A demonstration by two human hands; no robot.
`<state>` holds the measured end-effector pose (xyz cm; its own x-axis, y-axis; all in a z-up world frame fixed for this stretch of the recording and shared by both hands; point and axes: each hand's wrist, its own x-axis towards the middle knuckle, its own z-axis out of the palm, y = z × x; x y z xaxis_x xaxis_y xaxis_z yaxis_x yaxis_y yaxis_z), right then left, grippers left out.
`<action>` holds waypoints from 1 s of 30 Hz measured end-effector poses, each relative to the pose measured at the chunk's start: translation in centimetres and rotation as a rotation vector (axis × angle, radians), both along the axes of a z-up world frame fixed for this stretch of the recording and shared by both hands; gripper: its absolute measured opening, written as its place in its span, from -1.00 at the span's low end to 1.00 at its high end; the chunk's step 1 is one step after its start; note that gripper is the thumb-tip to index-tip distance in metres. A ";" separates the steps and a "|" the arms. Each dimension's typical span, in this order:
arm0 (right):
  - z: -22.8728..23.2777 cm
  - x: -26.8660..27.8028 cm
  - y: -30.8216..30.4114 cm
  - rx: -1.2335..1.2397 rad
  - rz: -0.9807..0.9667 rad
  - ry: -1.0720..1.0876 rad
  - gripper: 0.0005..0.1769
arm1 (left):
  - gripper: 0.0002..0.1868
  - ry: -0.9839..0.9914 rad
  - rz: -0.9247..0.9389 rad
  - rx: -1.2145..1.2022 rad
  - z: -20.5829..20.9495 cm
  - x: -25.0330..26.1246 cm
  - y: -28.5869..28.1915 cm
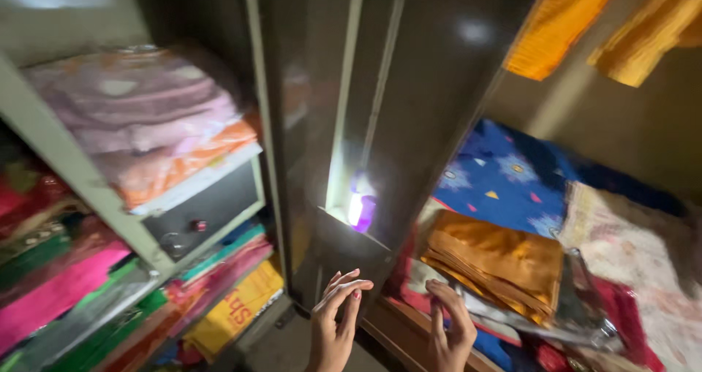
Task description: The person removes various folded clothes and fabric bundles from a wardrobe and places them onto a nearby bed. The person handles items one at a time, including a sack, a red patterned cloth, a blue cloth, and several wrapped bundles.
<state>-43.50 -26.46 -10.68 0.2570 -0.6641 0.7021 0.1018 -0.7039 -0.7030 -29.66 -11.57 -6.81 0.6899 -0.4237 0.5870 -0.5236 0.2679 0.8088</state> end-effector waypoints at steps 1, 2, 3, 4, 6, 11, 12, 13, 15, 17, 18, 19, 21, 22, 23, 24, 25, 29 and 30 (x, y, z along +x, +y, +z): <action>0.3 1.4 0.3 -0.016 0.033 -0.012 -0.78 | -0.81 -0.007 0.021 -0.004 0.0 1.1 0.6; 0.6 2.8 0.5 -0.031 0.066 -0.025 -0.78 | -0.81 -0.029 0.051 -0.008 0.1 2.1 1.2; 1.1 4.3 0.8 -0.050 0.097 -0.041 -0.78 | -0.80 -0.055 0.078 -0.015 0.3 3.3 1.6; 1.5 5.7 1.4 -0.006 0.115 -0.037 -0.78 | -0.80 -0.080 0.106 -0.022 0.6 4.6 2.0; 2.1 8.5 2.4 0.074 0.151 -0.019 -0.77 | -0.81 -0.094 0.166 -0.039 0.9 7.3 2.8; 3.9 15.8 4.3 -0.058 0.340 -0.035 -0.78 | -0.82 -0.143 0.358 -0.039 1.8 13.6 5.2; 4.5 17.1 4.9 -0.063 0.354 0.000 -0.77 | -0.81 -0.156 0.377 -0.034 2.1 14.9 5.8; 5.2 18.4 5.4 -0.089 0.370 0.027 -0.77 | -0.81 -0.168 0.394 -0.028 2.3 16.2 6.5; 7.0 20.9 6.6 -0.139 0.400 0.080 -0.76 | -0.80 -0.231 0.458 0.006 2.9 18.5 7.8; 9.0 23.4 7.9 -0.173 0.438 0.157 -0.73 | -0.77 -0.295 0.520 0.050 3.5 20.5 9.2; 10.1 24.8 8.5 -0.190 0.456 0.195 -0.71 | -0.75 -0.328 0.552 0.076 3.8 21.4 9.9; 11.2 26.3 9.1 -0.209 0.497 0.195 -0.69 | -0.73 -0.362 0.583 0.102 4.2 22.3 10.4; 12.9 29.3 10.1 -0.246 0.577 0.197 -0.63 | -0.69 -0.399 0.596 0.131 4.7 23.9 11.2; 13.7 30.9 10.6 -0.277 0.582 0.211 -0.58 | -0.67 -0.416 0.602 0.146 4.8 24.6 11.6; 14.4 32.6 10.9 -0.310 0.585 0.224 -0.53 | -0.63 -0.379 0.585 0.180 4.9 25.2 11.9; 15.1 34.1 11.2 -0.342 0.588 0.237 -0.48 | -0.59 -0.341 0.567 0.214 4.9 25.7 12.1; 15.7 35.4 11.4 -0.390 0.596 0.247 -0.39 | -0.54 -0.304 0.547 0.246 4.9 26.2 12.2; 18.4 40.7 11.9 -0.596 0.587 0.278 -0.05 | -0.26 -0.414 0.576 0.453 4.9 27.8 11.7; 19.0 41.9 11.9 -0.651 0.575 0.285 0.03 | -0.19 -0.469 0.596 0.514 5.0 28.1 11.5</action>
<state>-1.56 -14.59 8.32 0.6467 0.1249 0.7525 0.4427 -0.8648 -0.2370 -1.58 -0.09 -1.77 0.6169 -0.3606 0.6996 -0.7645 -0.4860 0.4236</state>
